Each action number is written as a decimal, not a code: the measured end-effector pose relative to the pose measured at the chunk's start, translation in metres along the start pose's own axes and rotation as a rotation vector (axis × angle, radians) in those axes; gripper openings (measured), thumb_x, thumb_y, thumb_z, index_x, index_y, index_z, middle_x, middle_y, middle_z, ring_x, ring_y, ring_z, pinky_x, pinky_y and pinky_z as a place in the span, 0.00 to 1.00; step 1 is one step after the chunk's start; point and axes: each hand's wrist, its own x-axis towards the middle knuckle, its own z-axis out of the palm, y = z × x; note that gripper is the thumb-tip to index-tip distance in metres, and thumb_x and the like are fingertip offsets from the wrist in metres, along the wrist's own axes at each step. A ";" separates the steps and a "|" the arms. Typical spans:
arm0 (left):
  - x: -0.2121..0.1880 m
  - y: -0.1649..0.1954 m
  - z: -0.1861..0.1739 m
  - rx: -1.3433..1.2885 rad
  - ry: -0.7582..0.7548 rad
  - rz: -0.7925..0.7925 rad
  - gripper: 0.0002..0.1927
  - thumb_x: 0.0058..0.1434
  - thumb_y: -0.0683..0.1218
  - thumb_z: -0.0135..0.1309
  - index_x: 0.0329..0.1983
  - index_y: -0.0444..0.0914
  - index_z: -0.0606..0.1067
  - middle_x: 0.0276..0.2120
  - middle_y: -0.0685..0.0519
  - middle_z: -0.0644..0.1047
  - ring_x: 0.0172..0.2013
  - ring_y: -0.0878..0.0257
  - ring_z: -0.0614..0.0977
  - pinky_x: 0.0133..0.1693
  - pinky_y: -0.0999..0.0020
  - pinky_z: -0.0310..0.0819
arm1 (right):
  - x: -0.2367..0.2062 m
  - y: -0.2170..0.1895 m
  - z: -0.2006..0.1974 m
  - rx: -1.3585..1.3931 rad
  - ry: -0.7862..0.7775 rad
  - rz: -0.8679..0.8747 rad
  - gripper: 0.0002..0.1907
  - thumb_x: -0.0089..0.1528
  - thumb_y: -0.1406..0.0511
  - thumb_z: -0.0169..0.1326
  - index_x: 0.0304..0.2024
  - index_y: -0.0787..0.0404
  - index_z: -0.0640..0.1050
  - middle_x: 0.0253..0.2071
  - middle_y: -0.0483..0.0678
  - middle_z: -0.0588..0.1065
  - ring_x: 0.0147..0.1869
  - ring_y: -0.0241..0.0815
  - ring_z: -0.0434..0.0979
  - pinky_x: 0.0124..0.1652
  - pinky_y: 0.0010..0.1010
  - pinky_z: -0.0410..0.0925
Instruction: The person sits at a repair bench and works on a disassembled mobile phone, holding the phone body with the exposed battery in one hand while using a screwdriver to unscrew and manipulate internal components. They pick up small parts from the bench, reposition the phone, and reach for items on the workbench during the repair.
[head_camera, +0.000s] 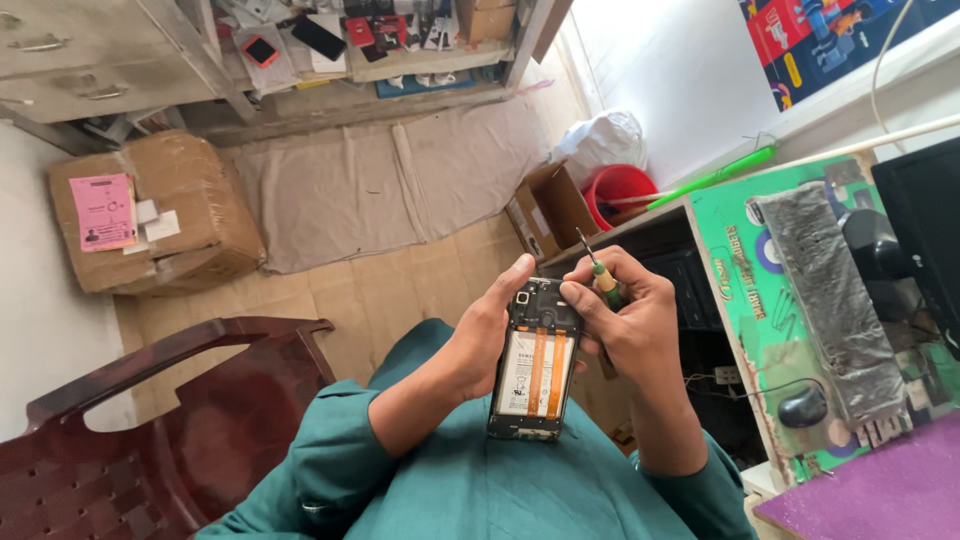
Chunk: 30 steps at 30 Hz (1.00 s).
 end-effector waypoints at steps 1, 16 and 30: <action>0.002 -0.001 0.001 0.006 -0.008 0.003 0.39 0.71 0.71 0.34 0.60 0.33 0.73 0.38 0.37 0.82 0.36 0.47 0.85 0.40 0.55 0.83 | 0.000 0.001 -0.004 0.032 -0.008 0.031 0.05 0.62 0.71 0.61 0.37 0.66 0.76 0.21 0.41 0.71 0.17 0.25 0.64 0.16 0.20 0.55; -0.005 -0.022 0.012 0.039 0.012 0.072 0.40 0.74 0.69 0.32 0.55 0.29 0.75 0.43 0.38 0.81 0.41 0.49 0.85 0.45 0.54 0.83 | 0.002 0.029 -0.032 0.429 -0.197 0.209 0.07 0.62 0.71 0.61 0.40 0.68 0.77 0.20 0.42 0.69 0.17 0.26 0.62 0.16 0.22 0.58; -0.028 -0.028 0.015 0.134 0.037 0.112 0.24 0.66 0.48 0.44 0.53 0.21 0.73 0.41 0.33 0.81 0.39 0.47 0.86 0.44 0.56 0.83 | -0.022 0.020 -0.018 0.368 -0.195 0.126 0.05 0.63 0.72 0.58 0.38 0.69 0.76 0.28 0.44 0.71 0.18 0.25 0.61 0.15 0.20 0.56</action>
